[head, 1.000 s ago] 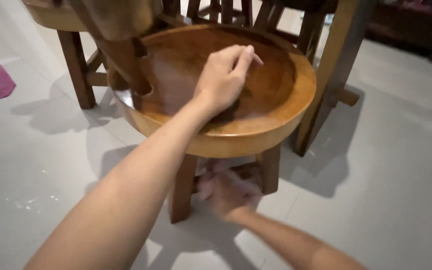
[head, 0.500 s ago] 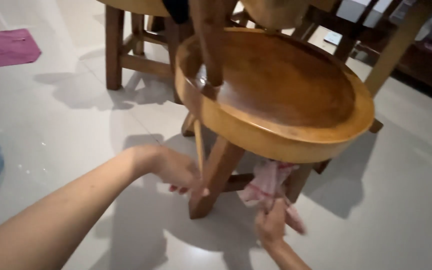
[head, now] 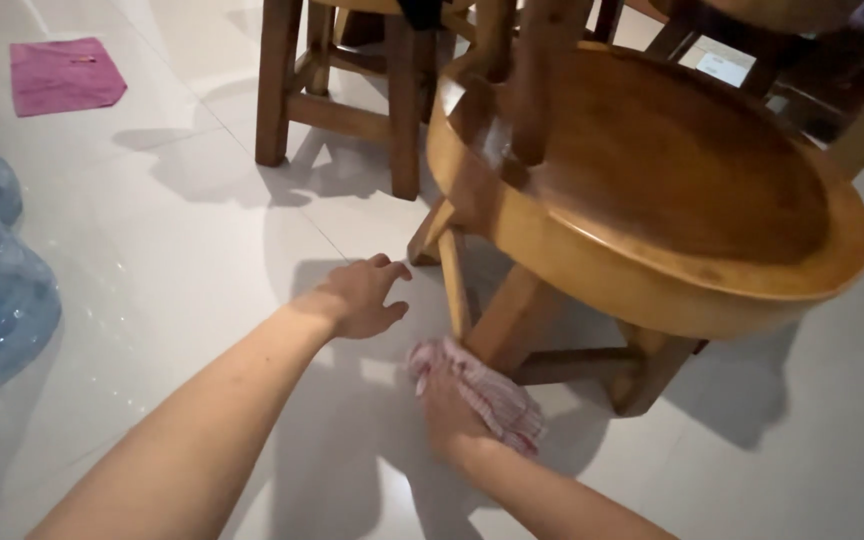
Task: Wiping down wooden chairs and a dining table with a cloth.
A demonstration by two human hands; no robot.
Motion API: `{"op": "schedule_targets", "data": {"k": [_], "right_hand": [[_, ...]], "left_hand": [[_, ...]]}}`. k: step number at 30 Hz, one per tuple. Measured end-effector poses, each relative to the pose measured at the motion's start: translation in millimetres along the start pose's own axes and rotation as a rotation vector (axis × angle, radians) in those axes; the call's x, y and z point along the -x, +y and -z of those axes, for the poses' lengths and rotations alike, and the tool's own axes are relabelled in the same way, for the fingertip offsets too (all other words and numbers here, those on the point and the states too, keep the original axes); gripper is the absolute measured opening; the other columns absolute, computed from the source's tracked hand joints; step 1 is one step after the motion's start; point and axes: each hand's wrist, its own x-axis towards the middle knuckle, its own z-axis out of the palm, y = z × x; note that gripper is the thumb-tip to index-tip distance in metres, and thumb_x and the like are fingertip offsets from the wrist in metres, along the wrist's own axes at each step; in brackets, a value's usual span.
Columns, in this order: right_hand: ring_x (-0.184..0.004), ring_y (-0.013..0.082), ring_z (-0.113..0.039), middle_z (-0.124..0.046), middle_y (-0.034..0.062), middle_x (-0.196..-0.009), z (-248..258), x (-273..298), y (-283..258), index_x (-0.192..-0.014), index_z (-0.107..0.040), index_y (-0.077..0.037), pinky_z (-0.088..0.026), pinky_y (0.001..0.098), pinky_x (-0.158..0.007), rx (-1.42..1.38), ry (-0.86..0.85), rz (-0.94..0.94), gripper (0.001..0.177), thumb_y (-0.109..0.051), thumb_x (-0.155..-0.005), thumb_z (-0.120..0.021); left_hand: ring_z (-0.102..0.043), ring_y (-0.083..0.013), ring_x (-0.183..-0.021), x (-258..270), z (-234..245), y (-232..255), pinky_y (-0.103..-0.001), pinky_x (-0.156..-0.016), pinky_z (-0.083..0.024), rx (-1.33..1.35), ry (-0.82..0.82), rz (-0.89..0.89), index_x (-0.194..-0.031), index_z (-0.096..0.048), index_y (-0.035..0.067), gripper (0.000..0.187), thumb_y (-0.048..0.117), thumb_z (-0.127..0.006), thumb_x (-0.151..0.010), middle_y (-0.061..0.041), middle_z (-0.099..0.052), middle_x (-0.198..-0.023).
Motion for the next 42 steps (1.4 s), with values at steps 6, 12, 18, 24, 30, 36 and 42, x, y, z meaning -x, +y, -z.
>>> {"op": "schedule_targets", "data": {"k": [6,12,18,24,30,36,42], "right_hand": [[-0.152,0.0494,-0.007,-0.009,0.0272,-0.165,102.6,-45.5,95.6,-0.151,-0.033,-0.003,-0.001,0.0638,-0.121,-0.062,-0.175,-0.495,0.057,-0.025,-0.099,-0.041],[-0.153,0.0393,-0.006,-0.017,0.0165,-0.167,-75.9,-178.7,135.3,-0.156,-0.034,-0.004,0.003,0.0593,-0.119,-0.569,0.312,-0.776,0.075,-0.035,-0.09,-0.051],[-0.152,0.0373,-0.011,-0.021,0.0158,-0.166,9.2,-128.9,135.1,-0.155,-0.034,-0.004,-0.002,0.0549,-0.12,-0.394,0.273,-0.726,0.071,-0.034,-0.092,-0.049],[-0.152,0.035,-0.017,-0.026,0.0149,-0.164,53.8,-136.8,186.2,-0.153,-0.035,-0.005,-0.009,0.0496,-0.122,-0.16,0.259,-0.691,0.066,-0.032,-0.094,-0.047],[-0.155,0.0319,-0.012,-0.02,0.0166,-0.168,54.6,-169.0,200.9,-0.158,-0.027,0.002,-0.003,0.044,-0.124,0.023,0.115,-0.642,0.071,-0.036,-0.1,-0.04],[-0.157,0.0311,-0.008,-0.017,0.0092,-0.169,-11.6,-224.9,188.2,-0.162,-0.022,-0.004,0.002,0.0467,-0.124,0.203,-0.108,-0.334,0.062,-0.032,-0.107,-0.033],[-0.16,0.0348,-0.001,-0.015,0.0051,-0.173,-1.1,-217.8,174.8,-0.159,-0.035,-0.013,0.003,0.0523,-0.125,0.216,-0.296,-0.096,0.057,-0.029,-0.105,-0.04]], "left_hand": [[-0.058,-0.0335,-0.127,-8.8,-12.3,-33.8,-0.044,-0.107,-0.047,0.138,0.058,0.047,-0.146,-0.049,0.014,0.056,0.038,-0.058,-0.096,-0.011,-0.052,-0.147],[-0.052,-0.0318,-0.136,-4.7,-17.4,-59.7,-0.042,-0.113,-0.044,0.159,-0.087,0.237,-0.15,-0.044,0.015,0.059,0.041,-0.056,-0.099,-0.009,-0.041,-0.157],[-0.049,-0.0338,-0.139,-11.7,-29.1,-69.0,-0.044,-0.114,-0.042,0.09,-0.145,0.186,-0.153,-0.042,0.017,0.061,0.044,-0.054,-0.1,-0.009,-0.036,-0.16],[-0.047,-0.0359,-0.139,-29.7,-34.3,-70.2,-0.045,-0.115,-0.04,0.137,-0.108,0.152,-0.151,-0.045,0.017,0.059,0.045,-0.054,-0.1,-0.012,-0.034,-0.16],[-0.049,-0.0342,-0.136,-28.9,-41.4,-82.8,-0.045,-0.111,-0.044,0.25,0.069,0.13,-0.145,-0.049,0.014,0.053,0.042,-0.054,-0.1,-0.012,-0.045,-0.152],[-0.051,-0.0339,-0.134,-21.5,-63.9,-115.5,-0.046,-0.11,-0.046,0.215,0.04,0.154,-0.144,-0.052,0.013,0.051,0.04,-0.053,-0.1,-0.012,-0.048,-0.148],[-0.05,-0.0338,-0.136,-21.6,-76.4,-132.6,-0.047,-0.111,-0.045,0.214,-0.076,0.265,-0.147,-0.048,0.014,0.052,0.041,-0.05,-0.103,-0.011,-0.044,-0.152]]}}
